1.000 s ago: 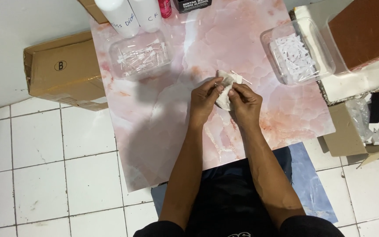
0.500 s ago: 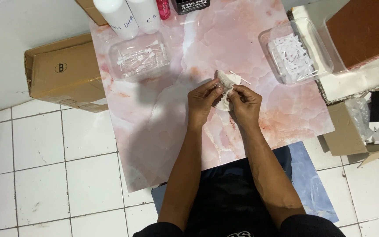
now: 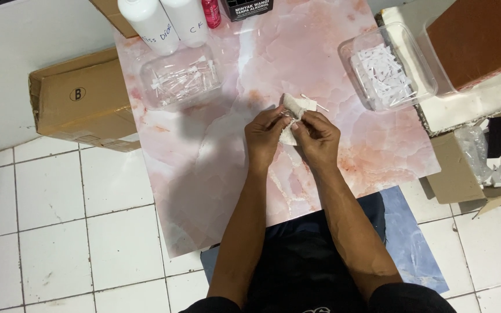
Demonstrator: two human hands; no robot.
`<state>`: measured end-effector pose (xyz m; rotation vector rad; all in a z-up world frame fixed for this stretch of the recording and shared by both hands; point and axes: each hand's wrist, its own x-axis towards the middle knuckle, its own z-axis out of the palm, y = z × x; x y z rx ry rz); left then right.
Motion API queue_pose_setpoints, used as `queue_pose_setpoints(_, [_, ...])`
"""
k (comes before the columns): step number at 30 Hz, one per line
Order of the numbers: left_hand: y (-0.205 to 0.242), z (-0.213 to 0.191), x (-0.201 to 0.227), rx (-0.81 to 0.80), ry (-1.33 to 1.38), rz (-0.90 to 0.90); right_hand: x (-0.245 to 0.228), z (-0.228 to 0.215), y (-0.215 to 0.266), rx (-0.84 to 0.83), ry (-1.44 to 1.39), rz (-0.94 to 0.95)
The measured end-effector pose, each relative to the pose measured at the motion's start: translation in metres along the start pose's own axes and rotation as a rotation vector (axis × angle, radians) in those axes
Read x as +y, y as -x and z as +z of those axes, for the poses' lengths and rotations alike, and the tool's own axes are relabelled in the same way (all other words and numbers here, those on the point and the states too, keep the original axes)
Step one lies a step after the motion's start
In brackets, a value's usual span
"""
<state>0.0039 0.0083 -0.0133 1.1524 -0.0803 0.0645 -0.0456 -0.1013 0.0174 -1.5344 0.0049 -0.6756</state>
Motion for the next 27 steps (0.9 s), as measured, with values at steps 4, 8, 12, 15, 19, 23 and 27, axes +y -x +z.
queue_pose_setpoints(4, [0.004, 0.002, 0.017, -0.130, -0.123, 0.094, 0.014, -0.003, 0.001, -0.019, 0.050, 0.001])
queue_pose_setpoints(8, [0.004, -0.002, 0.014, -0.222, -0.113, 0.100, 0.019, -0.008, 0.003, 0.007, 0.076, 0.032])
queue_pose_setpoints(12, [0.003, -0.005, 0.007, -0.190, -0.061, -0.003, 0.023, -0.006, 0.004, 0.046, 0.054, 0.075])
queue_pose_setpoints(15, [0.005, -0.004, 0.019, -0.267, -0.122, 0.064, 0.022, -0.001, 0.005, 0.121, 0.041, 0.115])
queue_pose_setpoints(19, [0.000, -0.009, 0.016, -0.320, -0.210, 0.153, 0.019, 0.002, 0.003, 0.140, -0.023, 0.116])
queue_pose_setpoints(23, [0.000, -0.008, 0.019, -0.359, -0.174, 0.131, 0.012, -0.004, 0.000, 0.072, -0.026, 0.021])
queue_pose_setpoints(27, [0.006, -0.003, 0.025, -0.267, -0.072, -0.056, 0.015, -0.008, -0.006, -0.019, 0.047, -0.052])
